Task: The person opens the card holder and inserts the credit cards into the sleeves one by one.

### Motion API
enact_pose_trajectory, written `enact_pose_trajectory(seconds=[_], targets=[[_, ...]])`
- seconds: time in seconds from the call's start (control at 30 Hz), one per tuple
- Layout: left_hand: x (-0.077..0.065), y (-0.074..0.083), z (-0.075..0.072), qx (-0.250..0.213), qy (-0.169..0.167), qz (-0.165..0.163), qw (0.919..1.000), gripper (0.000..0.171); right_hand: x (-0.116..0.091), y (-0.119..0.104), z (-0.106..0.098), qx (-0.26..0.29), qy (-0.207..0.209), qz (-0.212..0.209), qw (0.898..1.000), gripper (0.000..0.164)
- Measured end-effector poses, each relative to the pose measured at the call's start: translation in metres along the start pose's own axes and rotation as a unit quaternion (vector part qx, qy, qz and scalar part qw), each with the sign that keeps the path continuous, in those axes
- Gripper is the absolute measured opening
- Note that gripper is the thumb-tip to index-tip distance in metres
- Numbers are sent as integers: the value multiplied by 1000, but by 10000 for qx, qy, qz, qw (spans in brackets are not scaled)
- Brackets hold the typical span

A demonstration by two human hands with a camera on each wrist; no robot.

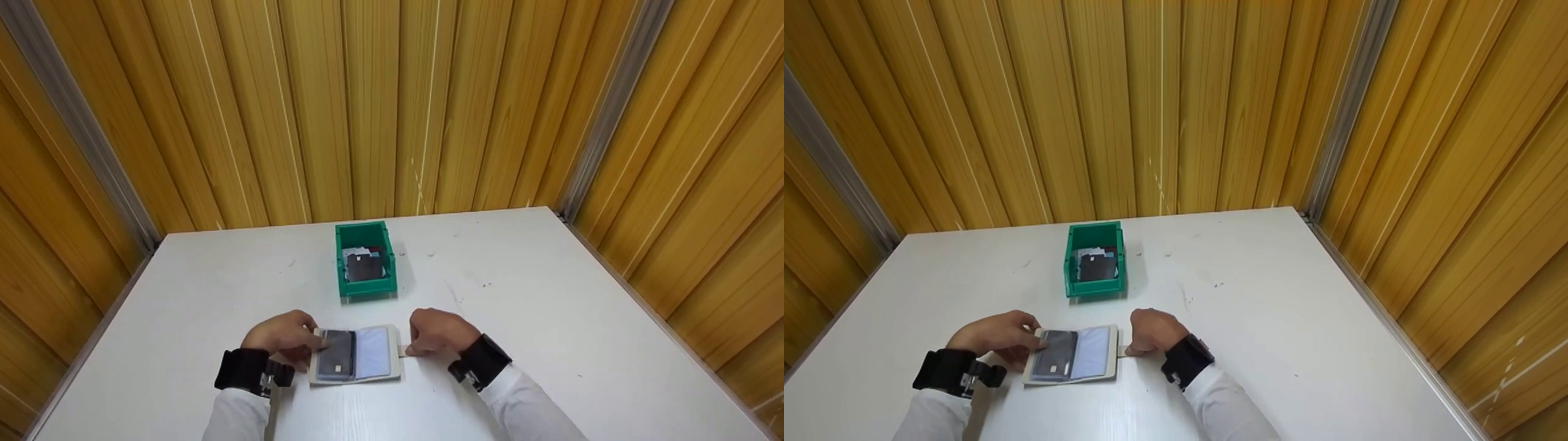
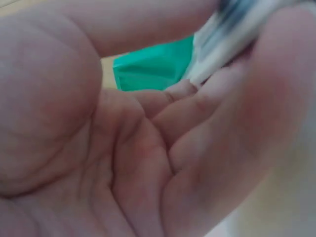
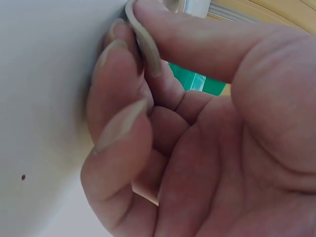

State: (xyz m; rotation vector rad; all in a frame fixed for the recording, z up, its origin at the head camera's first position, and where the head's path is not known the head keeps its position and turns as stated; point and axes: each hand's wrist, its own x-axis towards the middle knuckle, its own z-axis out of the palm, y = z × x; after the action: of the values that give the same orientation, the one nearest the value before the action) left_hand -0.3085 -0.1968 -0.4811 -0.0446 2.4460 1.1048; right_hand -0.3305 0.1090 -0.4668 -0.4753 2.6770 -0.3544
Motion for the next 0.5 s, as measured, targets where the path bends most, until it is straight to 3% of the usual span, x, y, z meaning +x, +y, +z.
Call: enact_pose_trajectory(seconds=[0.23,0.37,0.5], targets=[[-2,-1,0,184,307,-354,9987,31,4,4,-1,29,-70,187,9998,24],[-3,-1,0,165,415,-405,9982,33,6,9,-2,66,-19,250,9997,29],[-4,-1,0,-5,319,-332,9989,33,6,14,-2,40,72,221,9997,31]])
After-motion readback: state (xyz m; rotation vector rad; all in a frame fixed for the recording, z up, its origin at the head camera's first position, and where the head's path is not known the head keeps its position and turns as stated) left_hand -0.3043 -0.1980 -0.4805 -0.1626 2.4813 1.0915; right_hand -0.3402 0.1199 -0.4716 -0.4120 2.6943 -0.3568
